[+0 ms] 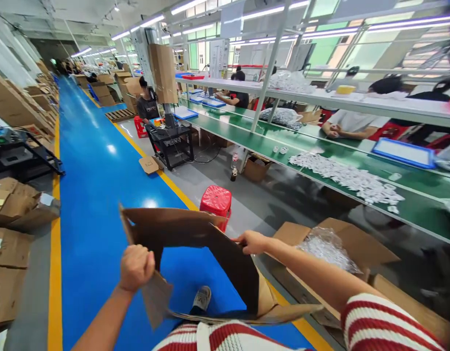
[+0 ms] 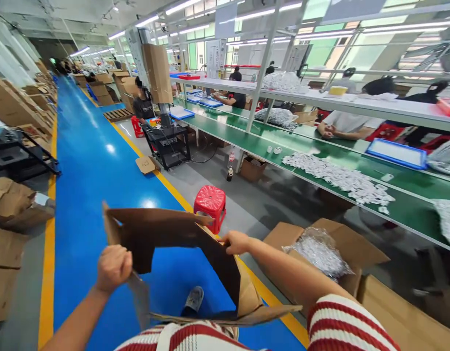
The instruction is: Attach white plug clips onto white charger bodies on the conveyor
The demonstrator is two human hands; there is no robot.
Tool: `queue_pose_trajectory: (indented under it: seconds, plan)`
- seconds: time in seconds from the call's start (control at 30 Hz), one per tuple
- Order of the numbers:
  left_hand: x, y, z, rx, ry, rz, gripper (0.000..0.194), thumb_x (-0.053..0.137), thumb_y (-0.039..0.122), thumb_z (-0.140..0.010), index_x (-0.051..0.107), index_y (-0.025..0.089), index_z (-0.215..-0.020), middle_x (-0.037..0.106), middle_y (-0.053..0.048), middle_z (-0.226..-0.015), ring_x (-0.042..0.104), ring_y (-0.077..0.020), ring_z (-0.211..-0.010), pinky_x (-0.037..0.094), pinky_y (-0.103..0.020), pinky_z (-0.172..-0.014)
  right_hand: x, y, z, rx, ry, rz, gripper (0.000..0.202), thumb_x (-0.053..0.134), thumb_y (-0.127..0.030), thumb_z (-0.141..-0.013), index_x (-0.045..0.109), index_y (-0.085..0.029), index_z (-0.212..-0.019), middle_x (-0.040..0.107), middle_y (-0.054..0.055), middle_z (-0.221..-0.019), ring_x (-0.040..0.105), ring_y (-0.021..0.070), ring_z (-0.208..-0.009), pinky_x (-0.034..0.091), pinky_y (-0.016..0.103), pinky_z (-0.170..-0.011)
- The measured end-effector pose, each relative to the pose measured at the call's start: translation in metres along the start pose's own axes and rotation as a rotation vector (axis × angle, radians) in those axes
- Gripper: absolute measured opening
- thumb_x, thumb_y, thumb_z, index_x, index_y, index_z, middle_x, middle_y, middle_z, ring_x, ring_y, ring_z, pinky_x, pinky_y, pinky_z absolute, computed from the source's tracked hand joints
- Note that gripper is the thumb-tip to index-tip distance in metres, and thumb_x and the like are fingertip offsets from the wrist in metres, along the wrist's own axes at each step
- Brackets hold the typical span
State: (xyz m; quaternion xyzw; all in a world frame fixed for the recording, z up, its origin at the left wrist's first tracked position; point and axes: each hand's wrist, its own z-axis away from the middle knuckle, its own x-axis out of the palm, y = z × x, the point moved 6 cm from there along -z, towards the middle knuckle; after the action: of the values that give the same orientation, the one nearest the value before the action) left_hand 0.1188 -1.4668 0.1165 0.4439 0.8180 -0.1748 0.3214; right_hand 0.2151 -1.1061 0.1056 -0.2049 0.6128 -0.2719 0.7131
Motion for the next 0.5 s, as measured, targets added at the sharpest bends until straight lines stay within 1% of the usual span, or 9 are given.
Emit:
queue_pose_trajectory:
  seconds: [0.1, 0.17, 0.2, 0.27, 0.33, 0.37, 0.43, 0.47, 0.5]
  plan:
    - [-0.034, -0.013, 0.0, 0.002, 0.047, -0.213, 0.034, 0.052, 0.01, -0.088, 0.038, 0.024, -0.061, 0.042, 0.001, -0.053, 0.043, -0.0203, -0.054, 0.032, -0.036, -0.061, -0.006, 0.008, 0.032, -0.051, -0.113, -0.012, 0.033, 0.067, -0.04, -0.095, 0.074, -0.012, -0.111, 0.072, 0.002, -0.109, 0.069, 0.0227, -0.09, 0.059, 0.032, -0.076]
    - [-0.045, -0.008, -0.005, 0.06, 0.037, -0.255, 0.032, 0.049, 0.014, -0.09, 0.039, 0.024, -0.062, 0.046, 0.0, -0.053, 0.046, -0.0211, -0.053, 0.034, -0.036, -0.062, 0.005, 0.006, 0.058, -0.136, -0.319, 0.015, 0.029, 0.081, -0.028, -0.08, 0.079, -0.018, -0.107, 0.075, -0.004, -0.088, 0.065, 0.0153, -0.071, 0.052, 0.024, -0.067]
    - [-0.047, -0.002, -0.009, 0.116, 0.044, -0.249, 0.03, 0.049, 0.019, -0.093, 0.042, 0.024, -0.064, 0.05, 0.0, -0.055, 0.049, -0.0215, -0.054, 0.036, -0.036, -0.063, 0.014, 0.002, 0.074, -0.222, -0.465, 0.041, 0.036, 0.083, -0.021, -0.074, 0.081, -0.023, -0.109, 0.076, -0.006, -0.082, 0.062, 0.0131, -0.066, 0.047, 0.022, -0.064]
    - [-0.05, 0.013, -0.019, 0.25, 0.126, -0.224, 0.03, 0.05, 0.04, -0.099, 0.052, 0.024, -0.074, 0.061, -0.002, -0.065, 0.059, -0.0232, -0.062, 0.041, -0.035, -0.067, 0.031, -0.005, 0.109, -0.418, -0.719, 0.104, 0.051, 0.08, -0.017, -0.072, 0.078, -0.033, -0.12, 0.08, -0.006, -0.087, 0.062, 0.0122, -0.067, 0.041, 0.021, -0.063]
    - [-0.044, 0.03, -0.028, 0.341, 0.154, -0.172, 0.049, 0.055, 0.072, -0.091, 0.063, 0.024, -0.092, 0.073, -0.008, -0.086, 0.069, -0.0294, -0.08, 0.048, -0.039, -0.078, 0.037, -0.006, 0.136, -0.523, -0.799, 0.154, 0.054, 0.074, -0.02, -0.081, 0.07, -0.035, -0.133, 0.082, -0.001, -0.107, 0.066, 0.0134, -0.077, 0.04, 0.022, -0.067]
    - [-0.036, 0.038, -0.031, 0.364, 0.086, -0.119, 0.063, 0.057, 0.084, -0.082, 0.066, 0.024, -0.102, 0.075, -0.011, -0.1, 0.07, -0.0337, -0.092, 0.049, -0.042, -0.084, 0.036, -0.003, 0.144, -0.515, -0.765, 0.166, 0.054, 0.071, -0.022, -0.083, 0.068, -0.035, -0.136, 0.081, 0.001, -0.112, 0.067, 0.0141, -0.08, 0.04, 0.023, -0.069]
    - [-0.013, 0.056, -0.031, 0.317, -0.184, 0.023, 0.078, 0.055, 0.093, -0.074, 0.068, 0.028, -0.116, 0.076, -0.013, -0.116, 0.07, -0.0372, -0.104, 0.049, -0.045, -0.089, 0.032, 0.007, 0.158, -0.476, -0.721, 0.187, 0.055, 0.068, -0.023, -0.085, 0.066, -0.035, -0.138, 0.081, 0.002, -0.111, 0.068, 0.0151, -0.081, 0.04, 0.023, -0.069]
    - [-0.002, 0.062, -0.028, 0.223, -0.302, 0.065, 0.076, 0.051, 0.092, -0.076, 0.07, 0.029, -0.115, 0.077, -0.011, -0.112, 0.072, -0.0352, -0.1, 0.05, -0.042, -0.086, 0.03, 0.012, 0.166, -0.465, -0.708, 0.19, 0.056, 0.067, -0.023, -0.085, 0.065, -0.035, -0.14, 0.081, 0.002, -0.111, 0.069, 0.0155, -0.082, 0.041, 0.024, -0.07]
    - [0.003, 0.065, -0.025, 0.089, -0.34, 0.067, 0.069, 0.047, 0.089, -0.081, 0.073, 0.029, -0.105, 0.079, -0.008, -0.1, 0.073, -0.0315, -0.088, 0.05, -0.038, -0.079, 0.026, 0.017, 0.173, -0.456, -0.7, 0.187, 0.057, 0.066, -0.023, -0.085, 0.064, -0.034, -0.141, 0.081, 0.002, -0.113, 0.069, 0.0161, -0.085, 0.041, 0.024, -0.072]
